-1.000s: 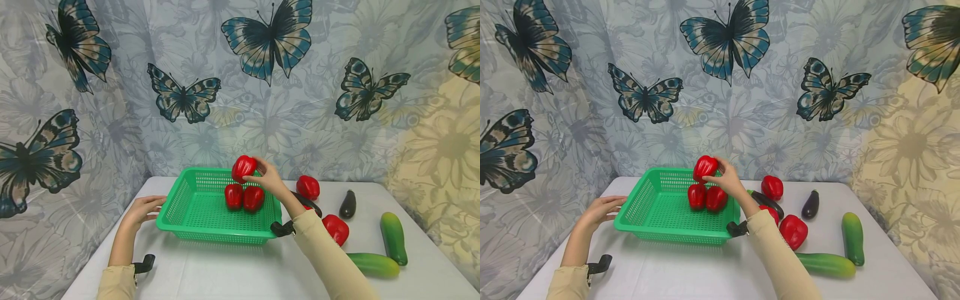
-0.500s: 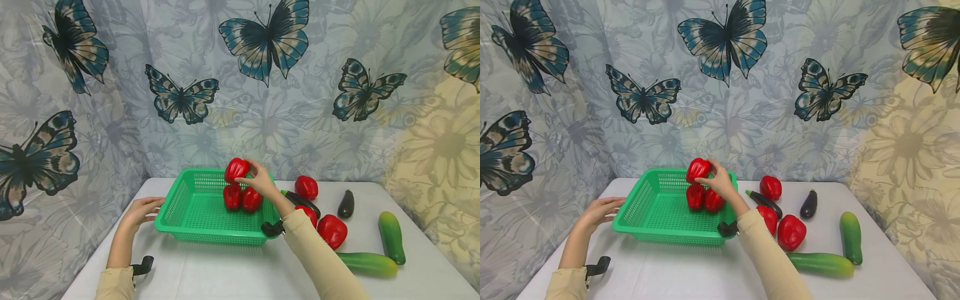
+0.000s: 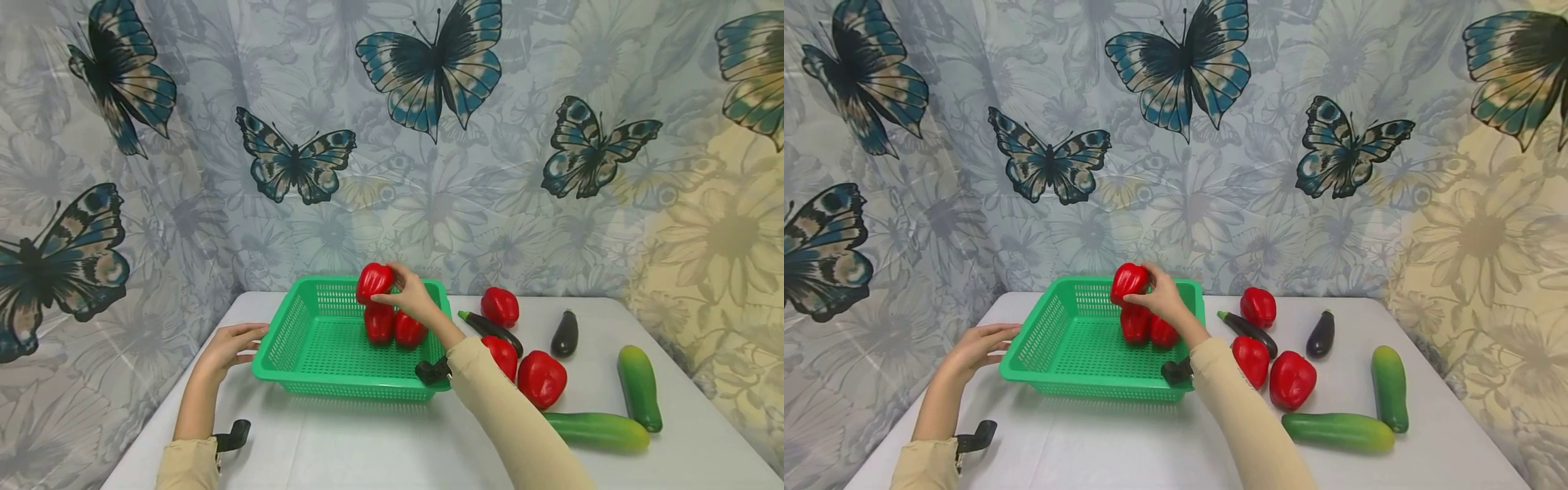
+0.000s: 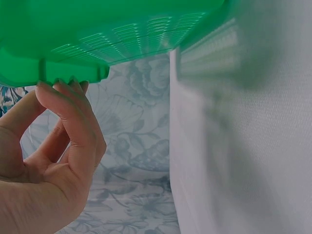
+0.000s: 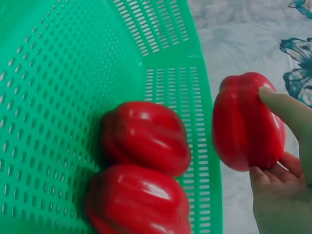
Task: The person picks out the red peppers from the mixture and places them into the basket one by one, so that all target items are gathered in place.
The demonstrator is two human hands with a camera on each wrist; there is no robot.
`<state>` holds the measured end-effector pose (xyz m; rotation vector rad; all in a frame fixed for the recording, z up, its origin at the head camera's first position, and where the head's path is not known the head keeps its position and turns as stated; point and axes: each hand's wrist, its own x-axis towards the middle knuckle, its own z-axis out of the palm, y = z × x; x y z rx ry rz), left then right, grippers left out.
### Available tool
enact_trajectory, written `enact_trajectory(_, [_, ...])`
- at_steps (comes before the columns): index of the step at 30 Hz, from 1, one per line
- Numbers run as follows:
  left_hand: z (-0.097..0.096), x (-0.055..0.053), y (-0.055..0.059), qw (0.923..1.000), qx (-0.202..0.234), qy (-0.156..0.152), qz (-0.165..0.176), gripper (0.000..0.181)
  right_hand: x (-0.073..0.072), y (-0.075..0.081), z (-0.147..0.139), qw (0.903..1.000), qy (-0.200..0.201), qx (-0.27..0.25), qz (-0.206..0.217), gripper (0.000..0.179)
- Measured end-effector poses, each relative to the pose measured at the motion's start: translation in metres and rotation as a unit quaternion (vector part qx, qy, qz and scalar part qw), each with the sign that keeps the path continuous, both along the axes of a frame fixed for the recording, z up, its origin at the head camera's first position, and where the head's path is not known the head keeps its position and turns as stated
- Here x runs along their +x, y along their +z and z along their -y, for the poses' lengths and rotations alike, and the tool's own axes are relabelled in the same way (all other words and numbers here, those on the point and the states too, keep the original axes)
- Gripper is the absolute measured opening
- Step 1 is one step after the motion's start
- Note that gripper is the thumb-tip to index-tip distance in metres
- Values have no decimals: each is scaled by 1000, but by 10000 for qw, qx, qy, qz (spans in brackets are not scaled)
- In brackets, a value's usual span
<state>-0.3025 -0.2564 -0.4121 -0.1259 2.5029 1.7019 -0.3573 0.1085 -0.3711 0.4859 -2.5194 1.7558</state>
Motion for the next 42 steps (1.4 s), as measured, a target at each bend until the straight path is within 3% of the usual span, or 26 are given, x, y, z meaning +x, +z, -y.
enact_trajectory(22, [0,1,1,10000,38,0,32,61,-10,-9,26,9994,178,107,288,77])
enact_trajectory(30, [0,1,0,10000,2,-8,39,61,-11,-12,34,9965,673,39,492,77])
enact_trajectory(37, [1,-1,-2,10000,-9,16,86,62,-12,-15,39,9947,728,570,444,78])
enact_trajectory(42, [1,-1,-1,10000,23,-1,84,62,-11,-15,39,9941,727,640,483,77])
